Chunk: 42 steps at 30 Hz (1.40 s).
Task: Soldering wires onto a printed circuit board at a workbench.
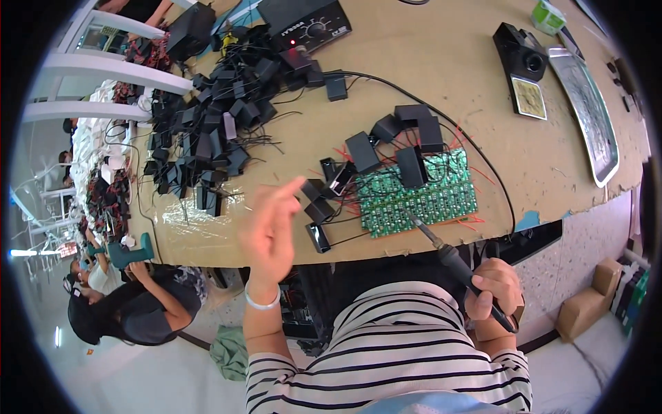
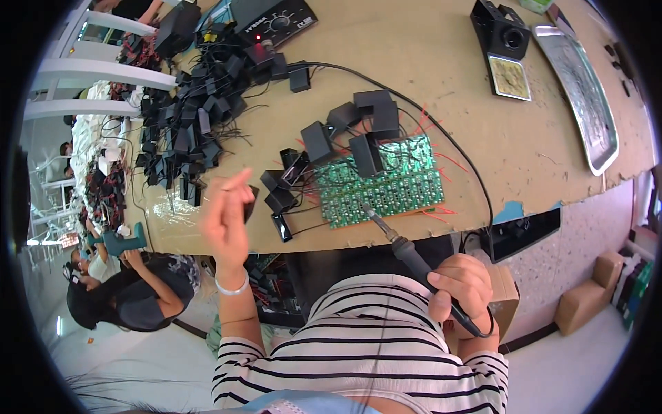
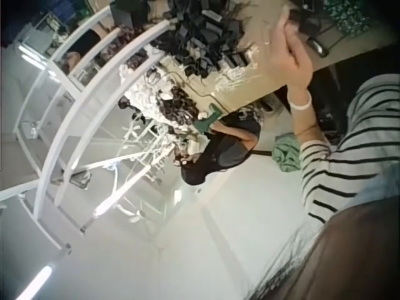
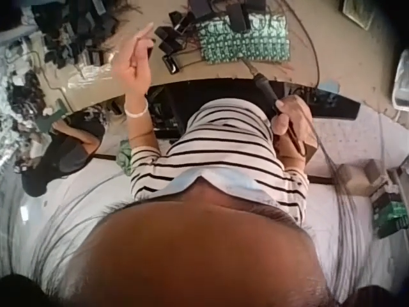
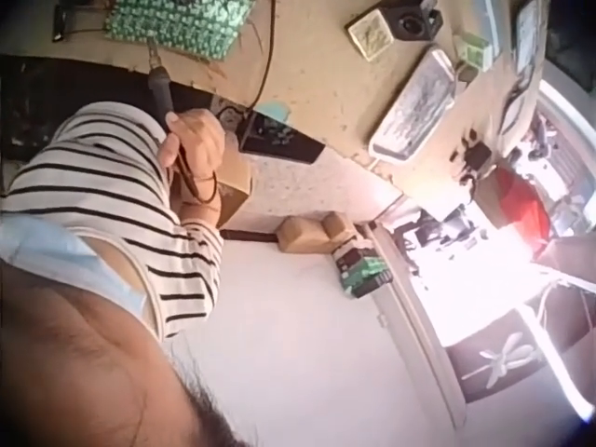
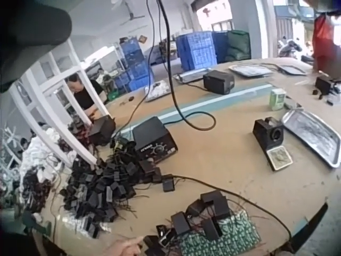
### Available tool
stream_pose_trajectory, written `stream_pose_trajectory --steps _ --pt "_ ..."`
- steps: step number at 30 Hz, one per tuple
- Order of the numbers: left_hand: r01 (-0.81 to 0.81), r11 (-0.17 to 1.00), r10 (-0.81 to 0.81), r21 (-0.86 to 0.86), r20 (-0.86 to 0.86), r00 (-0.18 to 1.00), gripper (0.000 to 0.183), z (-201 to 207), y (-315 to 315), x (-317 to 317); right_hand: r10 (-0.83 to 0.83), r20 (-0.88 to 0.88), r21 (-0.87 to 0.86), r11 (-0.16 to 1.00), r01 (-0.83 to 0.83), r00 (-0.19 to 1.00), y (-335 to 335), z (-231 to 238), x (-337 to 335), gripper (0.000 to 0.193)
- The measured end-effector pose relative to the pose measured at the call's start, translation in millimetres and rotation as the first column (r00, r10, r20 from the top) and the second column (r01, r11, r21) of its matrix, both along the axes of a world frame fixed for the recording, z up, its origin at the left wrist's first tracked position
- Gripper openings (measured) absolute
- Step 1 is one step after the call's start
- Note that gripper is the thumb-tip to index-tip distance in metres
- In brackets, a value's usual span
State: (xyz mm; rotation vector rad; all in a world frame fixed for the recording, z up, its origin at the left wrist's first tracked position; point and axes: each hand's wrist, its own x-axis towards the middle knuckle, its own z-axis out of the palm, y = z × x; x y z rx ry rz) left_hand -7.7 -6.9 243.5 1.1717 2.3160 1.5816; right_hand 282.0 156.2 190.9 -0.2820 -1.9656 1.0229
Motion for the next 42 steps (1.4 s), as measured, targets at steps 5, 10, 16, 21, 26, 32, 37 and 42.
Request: stream_pose_trajectory --steps 5,10,16,21,26,32,37,42 --pt "0.229 0.892 -0.401 -0.389 -0.447 0.8 0.04 2.4 22.3 31.2 0.006 0.021 0.001 1.0 -0.006 1.0 0.3 7.8 -4.8 0.011" --pt "0.166 0.84 -0.459 -0.516 -0.516 0.723 0.046 -9.1 23.5 41.6 0.022 0.035 0.039 0.999 -0.024 0.999 2.5 2.3 -7.8 0.016" --pt "0.155 0.824 -0.474 -0.545 -0.514 0.715 0.039 -9.8 25.3 43.5 0.042 0.031 0.024 0.999 -0.043 0.999 4.1 -0.6 -11.5 0.017" --pt "0.121 0.803 -0.47 -0.584 -0.495 0.731 0.034 -9.3 22.6 43.3 0.17 0.028 0.001 0.985 -0.17 0.985 6.7 -5.9 -11.7 0.014" --pt "0.13 0.803 -0.471 -0.582 -0.485 0.737 0.033 -11.3 25.5 44.1 0.12 0.066 0.034 0.992 -0.122 0.991 3.6 -1.8 -19.0 0.011" --pt "0.123 0.801 -0.473 -0.586 -0.492 0.731 0.032 -12.5 23.4 46.2 0.189 0.131 0.074 0.977 -0.2 0.973 3.4 0.3 -14.4 0.009" --pt "0.124 0.802 -0.473 -0.585 -0.494 0.729 0.032 -13.4 23.5 46.2 0.259 0.168 0.175 0.942 -0.287 0.951 7.7 -0.4 -8.7 0.02" --pt "0.119 0.792 -0.486 -0.599 -0.5 0.717 0.031 -13.0 23.7 46.8 0.165 0.039 0.093 0.981 -0.168 0.986 3.0 -3.6 1.2 0.021"
